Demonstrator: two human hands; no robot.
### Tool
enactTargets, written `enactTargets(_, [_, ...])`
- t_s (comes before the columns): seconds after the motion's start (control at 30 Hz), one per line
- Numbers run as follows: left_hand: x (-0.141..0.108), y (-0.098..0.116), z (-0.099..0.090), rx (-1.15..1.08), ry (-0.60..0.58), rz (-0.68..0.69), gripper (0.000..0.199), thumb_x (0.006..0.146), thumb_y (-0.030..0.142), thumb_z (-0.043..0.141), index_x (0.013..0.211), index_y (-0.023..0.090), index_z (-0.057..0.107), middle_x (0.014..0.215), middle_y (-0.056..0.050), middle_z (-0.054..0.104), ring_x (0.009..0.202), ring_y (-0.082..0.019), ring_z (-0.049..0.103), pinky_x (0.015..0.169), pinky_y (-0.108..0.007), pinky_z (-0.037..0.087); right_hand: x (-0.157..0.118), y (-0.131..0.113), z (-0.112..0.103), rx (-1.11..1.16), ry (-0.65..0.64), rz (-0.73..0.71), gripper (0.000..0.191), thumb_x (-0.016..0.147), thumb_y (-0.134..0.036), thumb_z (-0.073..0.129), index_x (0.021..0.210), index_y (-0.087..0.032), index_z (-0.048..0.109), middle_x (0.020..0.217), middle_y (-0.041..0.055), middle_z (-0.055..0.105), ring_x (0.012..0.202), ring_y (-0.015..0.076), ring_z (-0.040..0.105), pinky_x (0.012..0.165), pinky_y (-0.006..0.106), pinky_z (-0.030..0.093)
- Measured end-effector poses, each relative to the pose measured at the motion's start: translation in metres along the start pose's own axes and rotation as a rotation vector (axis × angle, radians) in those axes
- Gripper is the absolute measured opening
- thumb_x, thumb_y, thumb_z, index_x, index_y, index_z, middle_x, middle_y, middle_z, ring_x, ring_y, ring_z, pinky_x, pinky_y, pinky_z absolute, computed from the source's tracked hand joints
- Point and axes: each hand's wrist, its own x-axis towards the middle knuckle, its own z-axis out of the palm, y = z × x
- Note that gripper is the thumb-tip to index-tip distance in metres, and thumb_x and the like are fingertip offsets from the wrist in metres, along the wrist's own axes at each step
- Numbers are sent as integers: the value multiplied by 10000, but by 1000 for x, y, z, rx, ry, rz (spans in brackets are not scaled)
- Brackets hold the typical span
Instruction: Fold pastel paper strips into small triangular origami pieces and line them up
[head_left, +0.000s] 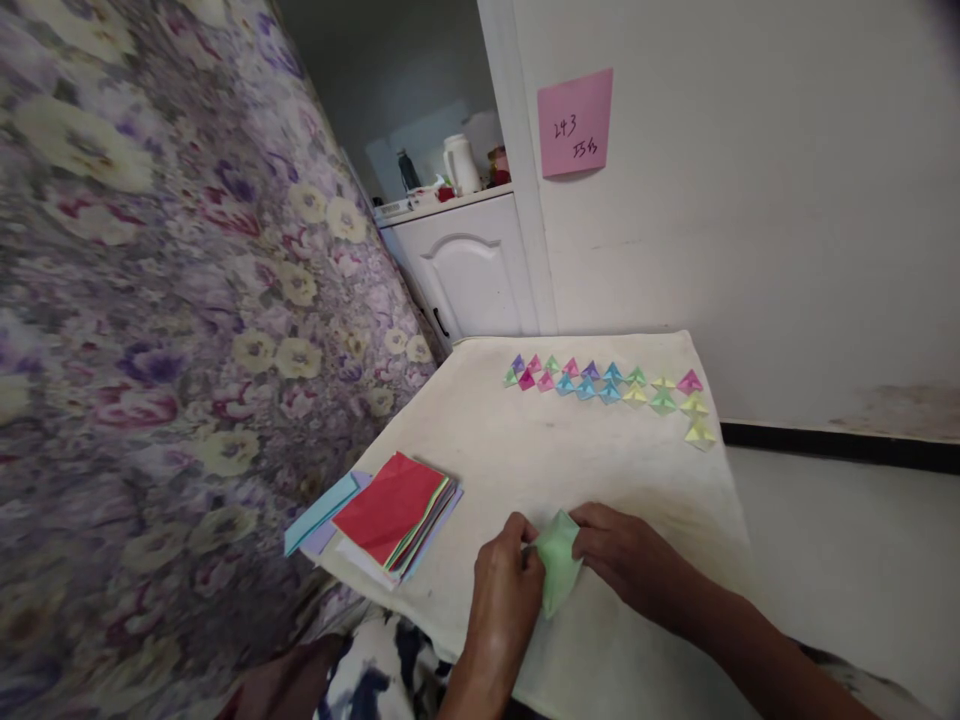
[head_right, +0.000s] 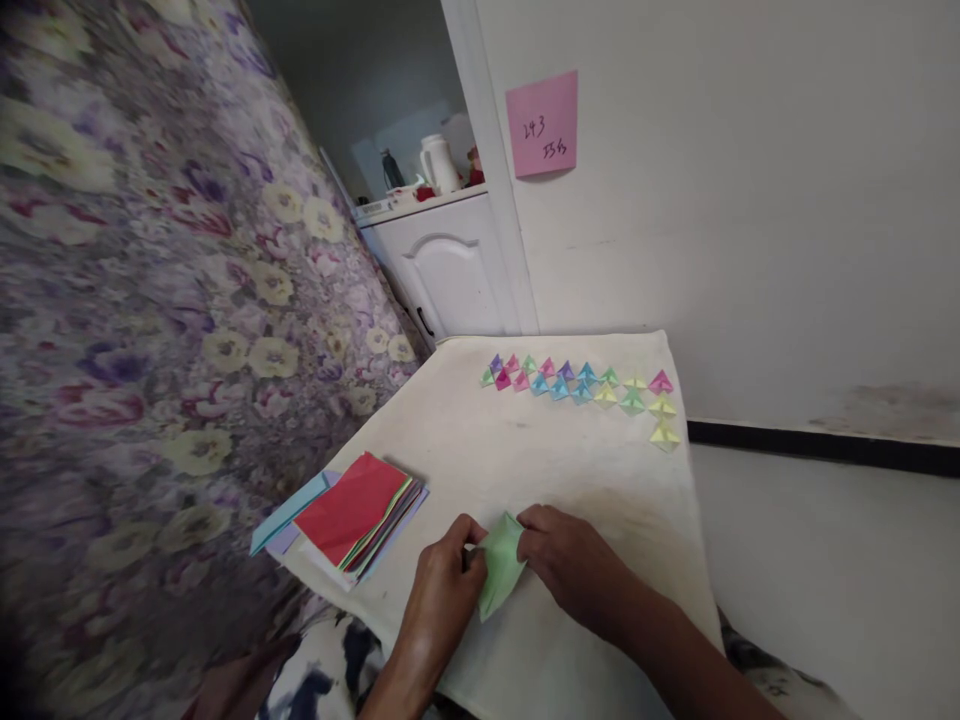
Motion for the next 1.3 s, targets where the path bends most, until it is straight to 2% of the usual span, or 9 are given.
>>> enactTargets(0.17, [0,-6,1,-80,5,19,232,633,24,389,682,210,517,526,62,447,499,-107,417,487,-200,233,0,-2,-1,46,-16,-19,171,840,-85,396,808,-180,535,831,33,551,761,147,514,689,262,422])
enactTargets(0.33, [1,-10,3,-290,-85,19,278,647,52,389,774,185,597,621,33,539,591,-123,475,534,-189,315,0,-5,-4,-45,10,-41,167,808,-68,394,768,-184,507,774,26,527,710,150,483,625,261,369])
enactTargets(0.5, [4,-13,6,-533,-141,-81,284,644,81,407,796,148,636,565,35,539,524,-115,469,499,-188,347,0,-4,-3,-62,52,-37,169,762,-49,401,775,-189,495,755,18,526,698,150,485,607,258,344])
enactTargets(0.7, [4,-11,3,-742,-203,-207,142,716,198,513,783,142,625,606,10,590,550,-132,548,561,-228,435,2,1,5,83,177,108,173,719,-46,425,780,-201,472,725,-8,528,650,133,494,608,246,368])
enactTargets(0.8, [2,-7,-1,-844,-219,-229,241,765,359,545,834,143,624,744,-32,628,681,-150,586,672,-251,451,4,2,6,170,237,208,192,704,-53,440,818,-205,471,704,-18,530,630,130,503,601,245,384])
enactTargets(0.9, [1,-5,-2,-926,-248,-218,301,744,383,592,918,139,622,815,-55,635,765,-156,580,724,-247,435,6,2,6,269,262,264,302,687,-53,452,948,-204,469,714,-22,535,629,127,507,593,240,396])
enactTargets(1.03, [2,-9,2,-966,-246,-217,339,653,321,694,918,126,612,724,-31,623,662,-123,546,622,-208,414,7,1,5,383,276,288,479,674,-43,456,1124,-207,430,709,-35,494,599,109,481,576,228,398])
enactTargets(1.17, [4,-14,11,-884,-170,-286,289,610,317,720,790,123,607,501,54,500,427,-56,381,441,-173,298,8,-4,2,569,211,289,414,691,-56,455,1080,-199,469,741,-18,528,655,121,511,586,228,411])
enactTargets(1.3, [2,-13,17,-899,-137,-303,234,628,329,697,697,129,595,491,63,468,422,-48,334,423,-169,254,9,-6,1,795,135,275,318,705,-79,470,1005,-181,503,795,2,572,724,137,540,617,232,419])
